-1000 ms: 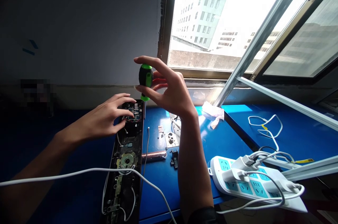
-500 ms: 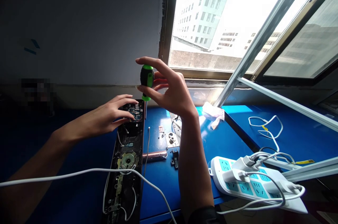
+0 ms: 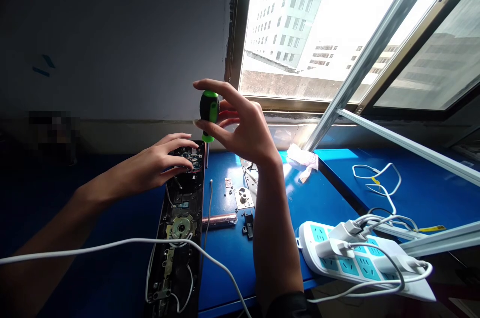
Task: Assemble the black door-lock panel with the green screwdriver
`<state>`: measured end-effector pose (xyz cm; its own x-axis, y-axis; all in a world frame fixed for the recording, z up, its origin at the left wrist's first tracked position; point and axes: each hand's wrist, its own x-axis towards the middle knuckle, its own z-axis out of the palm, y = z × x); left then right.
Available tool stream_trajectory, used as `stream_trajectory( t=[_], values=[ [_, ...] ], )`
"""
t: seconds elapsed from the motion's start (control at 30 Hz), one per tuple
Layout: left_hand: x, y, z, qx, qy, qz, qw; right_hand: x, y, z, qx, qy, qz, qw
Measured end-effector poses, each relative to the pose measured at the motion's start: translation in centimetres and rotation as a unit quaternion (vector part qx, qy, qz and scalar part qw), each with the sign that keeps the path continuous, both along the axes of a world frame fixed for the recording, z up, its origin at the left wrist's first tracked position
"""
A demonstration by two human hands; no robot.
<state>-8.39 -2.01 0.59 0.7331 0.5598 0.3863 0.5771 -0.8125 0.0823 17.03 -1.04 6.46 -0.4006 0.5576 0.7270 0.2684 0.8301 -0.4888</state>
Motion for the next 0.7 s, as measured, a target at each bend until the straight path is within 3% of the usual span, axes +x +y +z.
stream_trajectory(
  t=[0.13, 0.3, 0.7],
  values=[
    [1.0, -0.3, -0.4, -0.001, -0.028, -0.013, 1.0, 0.1, -0.1, 0.1, -0.001, 0.01, 0.006, 1.0],
    [1.9, -0.9, -1.0, -0.021, 0.01, 0.011, 1.0, 0.1, -0.1, 0.2, -0.003, 0.017, 0.008, 1.0],
    [2.1, -1.4, -0.7, -0.007, 0.032, 0.02, 0.999, 1.8, -0.3, 0.6, -0.014, -0.02, -0.01, 1.0]
  ],
)
